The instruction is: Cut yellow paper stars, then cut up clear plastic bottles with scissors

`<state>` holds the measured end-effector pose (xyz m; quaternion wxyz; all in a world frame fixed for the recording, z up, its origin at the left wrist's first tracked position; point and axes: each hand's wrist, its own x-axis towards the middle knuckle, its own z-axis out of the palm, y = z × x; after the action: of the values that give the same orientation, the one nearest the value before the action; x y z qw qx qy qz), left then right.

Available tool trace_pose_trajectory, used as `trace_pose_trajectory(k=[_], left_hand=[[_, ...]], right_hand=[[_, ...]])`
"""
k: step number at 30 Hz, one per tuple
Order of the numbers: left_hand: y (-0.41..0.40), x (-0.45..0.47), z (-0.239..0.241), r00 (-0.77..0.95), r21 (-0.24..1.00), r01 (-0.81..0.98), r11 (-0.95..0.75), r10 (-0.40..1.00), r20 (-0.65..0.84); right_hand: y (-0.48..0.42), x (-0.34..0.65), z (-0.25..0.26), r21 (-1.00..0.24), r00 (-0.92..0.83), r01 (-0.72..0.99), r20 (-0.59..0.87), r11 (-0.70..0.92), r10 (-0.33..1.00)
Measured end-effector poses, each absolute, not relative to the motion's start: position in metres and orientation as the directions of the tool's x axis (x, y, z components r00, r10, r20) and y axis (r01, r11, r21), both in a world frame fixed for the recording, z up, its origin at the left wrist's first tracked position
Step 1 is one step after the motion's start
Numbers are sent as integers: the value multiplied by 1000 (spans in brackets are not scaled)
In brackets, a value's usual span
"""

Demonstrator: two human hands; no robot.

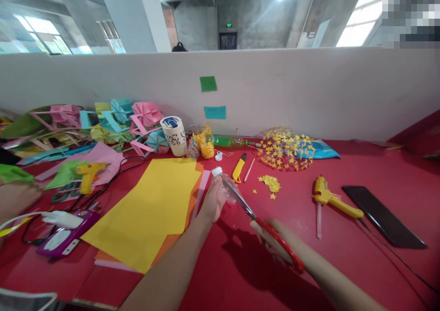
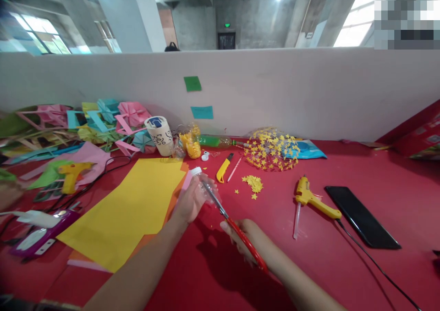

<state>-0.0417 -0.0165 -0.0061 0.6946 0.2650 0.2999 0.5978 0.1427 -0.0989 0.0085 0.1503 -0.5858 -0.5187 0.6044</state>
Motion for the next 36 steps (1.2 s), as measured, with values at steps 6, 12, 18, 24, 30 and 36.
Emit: trace_pose_trajectory(k=[6, 12, 18, 24, 30, 36], left_hand=[[-15, -43, -6, 92, 721, -680, 134, 991, -98], [-17, -40, -12, 149, 758, -639, 128, 988, -42], [-18, -37, -19, 176, 766, -630, 124, 984, -14], [-17, -37, -18, 180, 755, -639, 146, 983, -38], [-17, -39, -19, 185, 752, -644, 140, 983, -24], [-17, -39, -19, 173, 753, -645, 131, 985, -22]], right_hand=[[-97, 143, 7, -807, -261, 443, -533, -391, 805], [-97, 147, 8, -843, -333, 381, -508, -380, 794], [-98, 144, 4, -834, -302, 396, -514, -385, 803], [-97, 141, 11, -810, -251, 421, -537, -409, 805], [-96, 141, 15, -806, -234, 447, -523, -387, 820], [-96, 143, 9, -830, -291, 393, -521, -396, 802]])
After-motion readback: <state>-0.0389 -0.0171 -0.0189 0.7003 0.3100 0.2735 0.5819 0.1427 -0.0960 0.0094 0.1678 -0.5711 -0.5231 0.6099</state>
